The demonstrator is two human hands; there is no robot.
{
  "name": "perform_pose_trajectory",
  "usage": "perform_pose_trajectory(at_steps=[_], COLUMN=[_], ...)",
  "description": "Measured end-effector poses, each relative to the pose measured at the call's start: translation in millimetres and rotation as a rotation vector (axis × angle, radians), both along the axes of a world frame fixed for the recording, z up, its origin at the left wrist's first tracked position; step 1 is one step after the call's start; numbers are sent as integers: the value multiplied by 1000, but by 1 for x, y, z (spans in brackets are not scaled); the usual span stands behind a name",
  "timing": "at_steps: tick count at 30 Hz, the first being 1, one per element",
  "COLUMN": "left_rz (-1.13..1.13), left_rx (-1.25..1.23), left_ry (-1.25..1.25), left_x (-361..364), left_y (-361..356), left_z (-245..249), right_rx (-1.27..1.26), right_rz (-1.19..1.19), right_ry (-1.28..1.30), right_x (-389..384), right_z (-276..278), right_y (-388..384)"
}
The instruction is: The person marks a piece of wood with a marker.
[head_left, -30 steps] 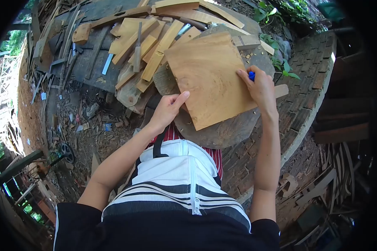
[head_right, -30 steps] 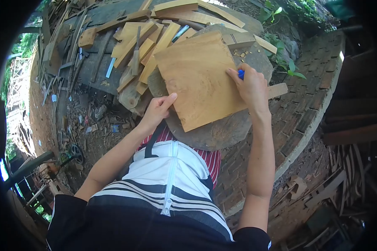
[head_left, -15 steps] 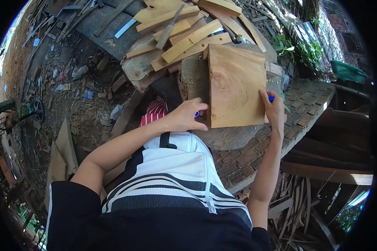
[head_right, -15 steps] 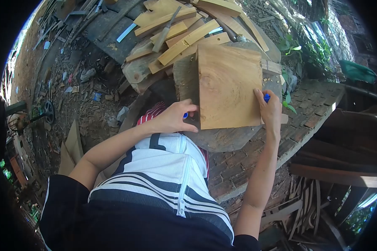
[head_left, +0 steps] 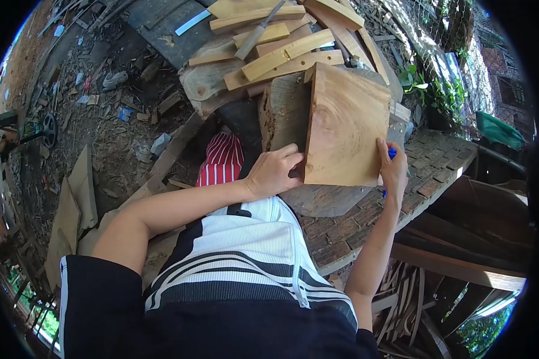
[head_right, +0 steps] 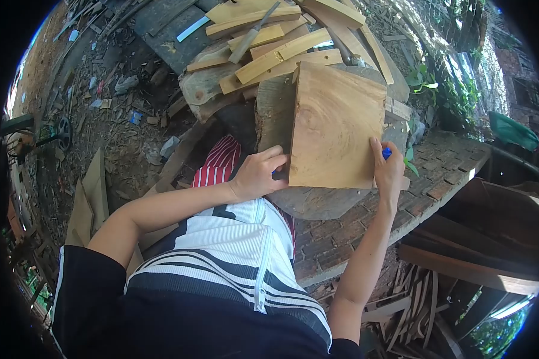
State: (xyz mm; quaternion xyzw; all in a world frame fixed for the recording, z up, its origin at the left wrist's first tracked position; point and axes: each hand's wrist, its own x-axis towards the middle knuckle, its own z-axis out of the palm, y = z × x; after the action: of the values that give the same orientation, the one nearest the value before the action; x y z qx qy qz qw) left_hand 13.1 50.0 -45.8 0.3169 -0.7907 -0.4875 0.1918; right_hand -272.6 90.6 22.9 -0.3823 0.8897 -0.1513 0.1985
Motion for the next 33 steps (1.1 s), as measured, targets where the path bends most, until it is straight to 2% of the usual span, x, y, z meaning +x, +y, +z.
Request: perform_pose_trajectory(at_steps=[4,8,13,20,23,24,26,28,29,33], left_rz=[21,30,112,107,60,18,-13,216,307,379], left_rx=[-130,-109,-141,-155,-96,-9,77,469,517,475], left_ry=[82,29,87,128,118,147,174,207,238,170], left_x=[5,-1,-3,-3,1,3,5,-2,-9,-22], left_y=[4,4,9,7,0,-3,-8,-12,-15,-18], left_z=[3,3,-2,-5,5,9,10,9,9,10], right_rx=[23,-6,-23,17,-13,-55,3,10,16,3], right_rz=[-14,4,-1,29,69,87,68,61,73,89], right_ry=[-22,3,14,-19,-50,-63,-93,-149,-149,-209], right_x=[3,0,-6,-10,-18,-18,-18,-15,-16,-17], right_z=[3,0,-7,-1,-9,-10,-4,1,0,2], right_y=[-2,0,1,-2,0,-1,-4,-6,-6,-6])
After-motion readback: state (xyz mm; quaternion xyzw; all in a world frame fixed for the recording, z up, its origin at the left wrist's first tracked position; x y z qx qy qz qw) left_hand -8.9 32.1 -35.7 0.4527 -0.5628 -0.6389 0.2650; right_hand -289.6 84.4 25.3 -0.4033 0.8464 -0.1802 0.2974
